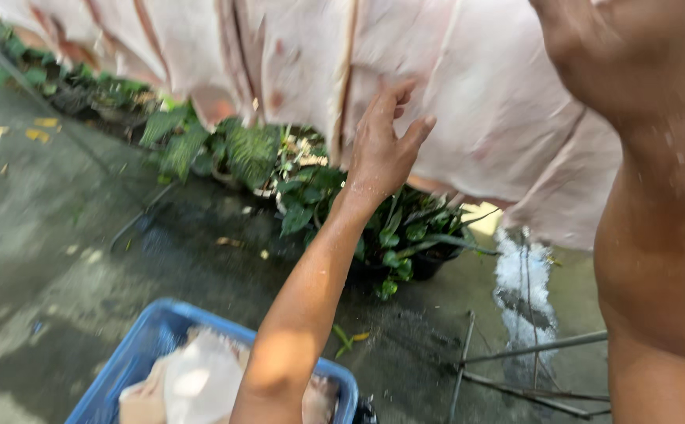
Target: The person repeatedly picks up thin, light-colored cloths from a blue basket, unfolds them, and hangs them over a metal drying rack. The person handles the cloths one at a time, spreading them out before placing them on the rack. The process continues until the basket is empty.
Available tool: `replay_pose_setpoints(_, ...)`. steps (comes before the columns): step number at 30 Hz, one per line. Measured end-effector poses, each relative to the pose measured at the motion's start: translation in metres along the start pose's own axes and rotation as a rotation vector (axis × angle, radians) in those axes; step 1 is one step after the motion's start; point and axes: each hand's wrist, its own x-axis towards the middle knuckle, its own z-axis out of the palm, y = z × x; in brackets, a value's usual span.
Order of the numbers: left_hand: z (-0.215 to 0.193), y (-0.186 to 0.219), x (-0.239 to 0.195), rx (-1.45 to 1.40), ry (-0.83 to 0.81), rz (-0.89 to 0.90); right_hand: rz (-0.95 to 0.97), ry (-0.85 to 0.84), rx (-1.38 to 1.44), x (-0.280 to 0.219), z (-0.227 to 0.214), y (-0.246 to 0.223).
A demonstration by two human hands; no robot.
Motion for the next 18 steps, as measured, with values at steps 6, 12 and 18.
replay_pose_setpoints(6, -0.090, -0.027, -0.104, 0.007, -0.006, -0.120, -0.297, -0.474, 0.731, -0.078, 0.072, -0.115)
replay_pose_setpoints(12, -0.203, -0.085, -0.291, 0.239, 0.184, -0.619, -0.340, -1.159, 0.779, -0.233, 0.247, -0.253)
replay_pose_setpoints(18, -0.273, -0.091, -0.488, 0.465, 0.247, -0.925, -0.590, -1.464, 0.687, -0.410, 0.367, -0.355)
